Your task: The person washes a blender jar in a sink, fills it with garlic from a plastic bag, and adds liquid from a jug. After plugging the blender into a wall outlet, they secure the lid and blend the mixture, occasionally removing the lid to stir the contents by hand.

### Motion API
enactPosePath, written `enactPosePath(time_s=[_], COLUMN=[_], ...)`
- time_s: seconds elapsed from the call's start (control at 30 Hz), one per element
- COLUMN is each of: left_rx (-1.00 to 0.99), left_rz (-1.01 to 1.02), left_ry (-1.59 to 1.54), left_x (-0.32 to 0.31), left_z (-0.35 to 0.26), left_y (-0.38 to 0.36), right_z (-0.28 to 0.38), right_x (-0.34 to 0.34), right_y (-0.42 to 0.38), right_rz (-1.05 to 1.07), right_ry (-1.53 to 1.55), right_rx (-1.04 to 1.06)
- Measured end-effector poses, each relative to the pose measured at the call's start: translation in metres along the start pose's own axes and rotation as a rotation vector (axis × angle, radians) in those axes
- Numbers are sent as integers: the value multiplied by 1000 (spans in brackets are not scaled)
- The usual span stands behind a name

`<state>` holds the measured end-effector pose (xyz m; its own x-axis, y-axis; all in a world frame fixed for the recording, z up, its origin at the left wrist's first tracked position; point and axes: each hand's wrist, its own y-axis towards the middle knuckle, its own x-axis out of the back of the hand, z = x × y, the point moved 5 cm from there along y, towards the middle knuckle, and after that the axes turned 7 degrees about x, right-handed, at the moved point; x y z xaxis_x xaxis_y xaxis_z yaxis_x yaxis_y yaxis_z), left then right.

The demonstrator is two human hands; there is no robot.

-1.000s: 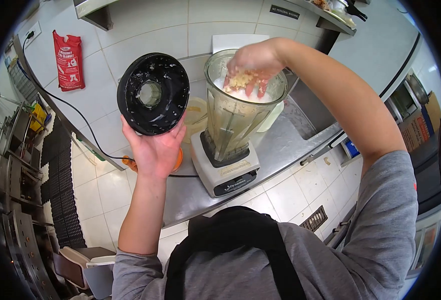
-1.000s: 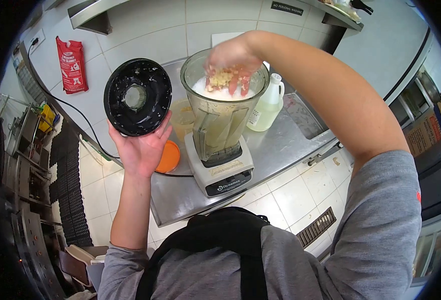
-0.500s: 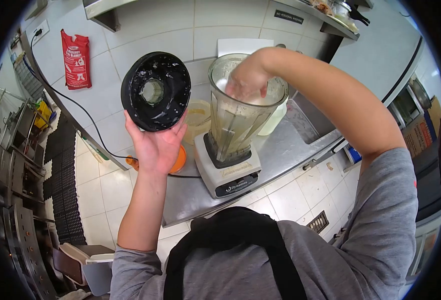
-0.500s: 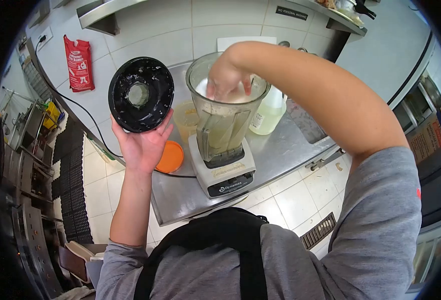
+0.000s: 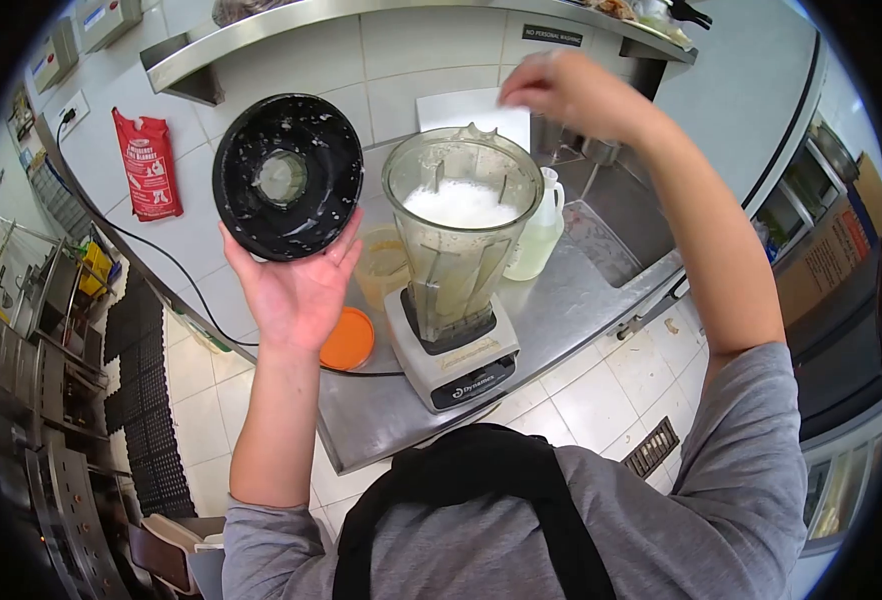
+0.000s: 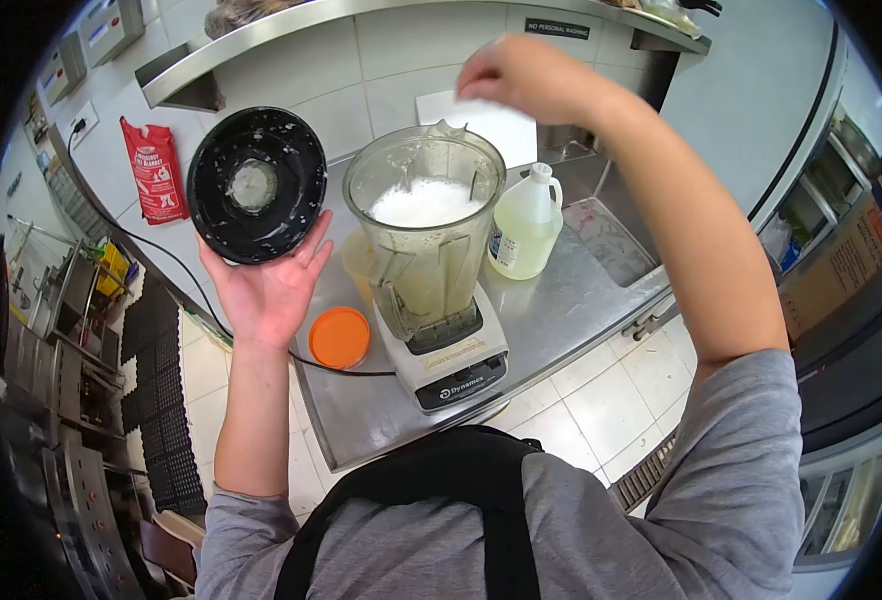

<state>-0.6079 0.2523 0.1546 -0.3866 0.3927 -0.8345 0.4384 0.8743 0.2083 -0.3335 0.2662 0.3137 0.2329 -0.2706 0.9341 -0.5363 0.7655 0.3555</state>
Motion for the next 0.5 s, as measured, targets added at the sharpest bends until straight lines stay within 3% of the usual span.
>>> enactPosePath(time_s=[0.07,0.1,0.17,0.27,0.3,0.33,0.37,0.43,0.5], left_rx=[3,-1,-2,-71,-104,-124,-228,-374,-381], left_rz=[40,49,66,-86,-71,-76,-107,-159,-109], left_ry=[22,42,103,245,305,303,523,880,1164], left_x=[-6,-11,-23,-48,-50,-54,-62,-72,-86], left_z=[-1,-1,-2,1,-1,3,4,3,9], left_y=[-2,-4,-2,16,32,39,47,54,52], right_z=[-26,-37,-65,-146,-188,-307,-320,-294,-314], right_x=[20,23,39,-13,-58,-157,-230,-245,-255], right_y=[-32,-51,-95,-167,-185,-224,-271,-316,-331], right_rz=[-253,-262,-613,-1012,-941,-348,134,737,348], right_ry=[-21,-24,-301,-329,-453,-567,-828,-259,-229], right_rx=[-111,-118,-181,-314,-303,-588,-342,-966,-905])
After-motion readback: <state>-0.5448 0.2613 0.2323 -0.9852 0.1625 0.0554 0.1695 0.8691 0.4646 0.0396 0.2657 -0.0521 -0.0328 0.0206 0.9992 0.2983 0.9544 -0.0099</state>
